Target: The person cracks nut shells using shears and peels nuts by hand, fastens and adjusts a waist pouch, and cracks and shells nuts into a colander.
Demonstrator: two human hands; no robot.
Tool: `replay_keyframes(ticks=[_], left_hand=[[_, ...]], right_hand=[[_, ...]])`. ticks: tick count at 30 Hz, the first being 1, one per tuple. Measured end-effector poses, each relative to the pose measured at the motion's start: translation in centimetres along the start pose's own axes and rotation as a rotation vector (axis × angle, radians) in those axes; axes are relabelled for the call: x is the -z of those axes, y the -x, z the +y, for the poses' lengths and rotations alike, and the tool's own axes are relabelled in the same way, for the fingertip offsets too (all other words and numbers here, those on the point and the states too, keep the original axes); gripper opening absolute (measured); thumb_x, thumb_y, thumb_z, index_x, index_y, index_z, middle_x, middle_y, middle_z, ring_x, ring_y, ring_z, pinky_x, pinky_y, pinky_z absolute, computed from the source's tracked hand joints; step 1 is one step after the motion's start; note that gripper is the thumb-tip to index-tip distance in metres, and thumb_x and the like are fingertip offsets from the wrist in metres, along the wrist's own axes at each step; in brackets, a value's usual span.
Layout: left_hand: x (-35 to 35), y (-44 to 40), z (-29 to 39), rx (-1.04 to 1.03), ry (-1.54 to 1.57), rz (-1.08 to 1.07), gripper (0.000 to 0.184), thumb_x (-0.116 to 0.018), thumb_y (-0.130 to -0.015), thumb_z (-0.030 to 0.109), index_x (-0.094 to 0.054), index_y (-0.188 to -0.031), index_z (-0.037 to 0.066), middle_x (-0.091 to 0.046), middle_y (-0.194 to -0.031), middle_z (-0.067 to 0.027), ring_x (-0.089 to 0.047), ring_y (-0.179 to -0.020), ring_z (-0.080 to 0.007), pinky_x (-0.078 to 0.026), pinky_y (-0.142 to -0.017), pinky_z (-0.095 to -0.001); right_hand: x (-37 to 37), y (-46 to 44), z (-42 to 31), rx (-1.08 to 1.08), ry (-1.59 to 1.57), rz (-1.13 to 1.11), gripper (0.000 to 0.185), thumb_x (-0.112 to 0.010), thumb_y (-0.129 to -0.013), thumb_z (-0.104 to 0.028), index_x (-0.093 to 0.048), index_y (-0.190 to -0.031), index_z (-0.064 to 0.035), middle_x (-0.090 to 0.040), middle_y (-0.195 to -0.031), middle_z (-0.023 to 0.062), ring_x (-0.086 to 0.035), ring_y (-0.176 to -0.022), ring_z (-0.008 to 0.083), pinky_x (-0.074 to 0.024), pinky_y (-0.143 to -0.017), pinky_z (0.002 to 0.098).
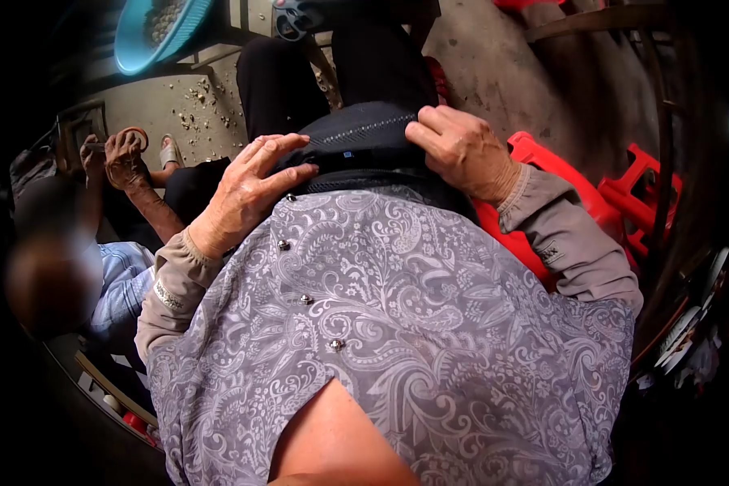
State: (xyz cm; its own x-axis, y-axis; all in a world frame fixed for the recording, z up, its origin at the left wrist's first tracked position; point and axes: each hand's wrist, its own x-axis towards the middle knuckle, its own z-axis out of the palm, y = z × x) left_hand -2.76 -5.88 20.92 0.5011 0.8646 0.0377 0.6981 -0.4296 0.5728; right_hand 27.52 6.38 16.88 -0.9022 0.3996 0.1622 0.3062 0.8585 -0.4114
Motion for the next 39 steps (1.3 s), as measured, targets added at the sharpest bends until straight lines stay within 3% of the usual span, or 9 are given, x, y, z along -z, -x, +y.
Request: replay_keyframes(ticks=[2, 7, 11, 14, 20, 26, 32, 36, 39], left_hand=[[0.1, 0.1, -0.3, -0.013, 0.003, 0.046, 0.029, -0.069, -0.076, 0.002, -0.068, -0.105, 0.005, -0.057, -0.123, -0.0145, -0.059, -0.109, -0.0308, -0.053, -0.089, -0.0402], [3.0, -0.2, -0.5, 0.127, 0.080, 0.241, 0.028, -0.059, -0.079, -0.011, -0.065, -0.104, 0.001, -0.063, -0.108, -0.0145, -0.066, -0.096, -0.0308, -0.053, -0.081, -0.0336], [4.1, 0.7, -2.4, 0.295, 0.168, 0.436, 0.018, -0.060, -0.089, -0.004, -0.063, -0.106, 0.002, -0.066, -0.092, -0.0113, -0.067, -0.080, -0.0153, -0.053, -0.067, -0.0282], [4.5, 1.7, -2.0, 0.475, 0.208, 0.254, 0.019, -0.062, -0.088, -0.002, -0.063, -0.107, 0.002, -0.066, -0.088, -0.0096, -0.065, -0.077, -0.0132, -0.051, -0.065, -0.0270], [3.0, 2.0, 0.0, 0.432, 0.142, 0.110, 0.019, -0.062, -0.089, -0.002, -0.065, -0.107, 0.003, -0.064, -0.086, -0.0066, -0.057, -0.069, -0.0107, -0.044, -0.060, -0.0240], [3.1, -0.4, -0.8, 0.320, 0.126, 0.082, 0.019, -0.063, -0.088, -0.003, -0.066, -0.107, 0.002, -0.065, -0.087, -0.0086, -0.061, -0.071, -0.0150, -0.047, -0.062, -0.0265], [3.2, -5.1, -0.3, 0.176, 0.266, -0.068, 0.020, -0.060, -0.088, -0.004, -0.065, -0.107, -0.001, -0.065, -0.093, -0.0102, -0.066, -0.080, -0.0181, -0.052, -0.067, -0.0305], [1.2, -7.9, -1.1, -0.066, 0.144, -0.029, 0.020, -0.062, -0.087, 0.000, -0.066, -0.107, 0.000, -0.066, -0.092, -0.0133, -0.067, -0.080, -0.0265, -0.054, -0.069, -0.0338], [0.8, -10.2, -0.3, -0.061, 0.311, -0.086, 0.021, -0.063, -0.086, 0.001, -0.066, -0.107, 0.000, -0.066, -0.086, -0.0120, -0.067, -0.078, -0.0232, -0.054, -0.069, -0.0324]], right_hand=[[0.1, 0.0, 0.3, 0.014, -0.050, -0.020, 0.026, -0.065, -0.068, 0.002, -0.056, -0.092, -0.0063, -0.051, -0.082, 0.0074, -0.060, -0.077, 0.0247, -0.0528, -0.066, 0.0358], [1.7, -1.2, 2.7, -0.165, -0.449, -0.064, 0.018, -0.068, -0.090, -0.020, -0.059, -0.093, -0.0041, -0.060, -0.086, 0.0093, -0.062, -0.076, 0.0223, -0.0505, -0.067, 0.0320], [1.7, -2.4, 3.1, -0.181, -0.547, -0.017, 0.017, -0.067, -0.091, -0.019, -0.061, -0.096, -0.0032, -0.061, -0.086, 0.0073, -0.062, -0.078, 0.0175, -0.0500, -0.069, 0.0307], [0.8, -3.0, 2.9, -0.157, -0.611, 0.003, 0.017, -0.066, -0.092, -0.018, -0.060, -0.096, -0.0028, -0.061, -0.085, 0.0071, -0.061, -0.078, 0.0170, -0.0496, -0.070, 0.0297], [-0.2, 1.5, 5.1, -0.618, -0.937, -0.141, 0.015, -0.061, -0.095, -0.018, -0.057, -0.096, -0.0035, -0.059, -0.080, 0.0013, -0.057, -0.078, 0.0112, -0.0482, -0.071, 0.0287], [-1.8, 6.0, 3.0, -0.643, -1.063, -0.339, 0.029, -0.064, -0.094, -0.016, -0.057, -0.120, -0.0054, -0.063, -0.103, 0.0030, -0.057, -0.096, 0.0098, -0.0481, -0.082, 0.0252], [-2.8, 6.7, 1.1, -0.794, -1.060, -0.107, 0.015, -0.070, -0.089, -0.016, -0.063, -0.095, -0.0030, -0.064, -0.085, 0.0003, -0.059, -0.081, 0.0068, -0.0464, -0.073, 0.0233], [-2.0, 5.7, 0.1, -0.788, -1.194, 0.083, 0.007, -0.066, -0.090, -0.011, -0.063, -0.094, -0.0058, -0.060, -0.082, -0.0045, -0.052, -0.072, 0.0025, -0.0410, -0.063, 0.0194], [-0.9, 4.5, -0.6, -0.765, -1.270, 0.182, 0.009, -0.065, -0.090, -0.013, -0.062, -0.094, -0.0052, -0.059, -0.081, -0.0036, -0.052, -0.072, 0.0032, -0.0417, -0.066, 0.0193]])
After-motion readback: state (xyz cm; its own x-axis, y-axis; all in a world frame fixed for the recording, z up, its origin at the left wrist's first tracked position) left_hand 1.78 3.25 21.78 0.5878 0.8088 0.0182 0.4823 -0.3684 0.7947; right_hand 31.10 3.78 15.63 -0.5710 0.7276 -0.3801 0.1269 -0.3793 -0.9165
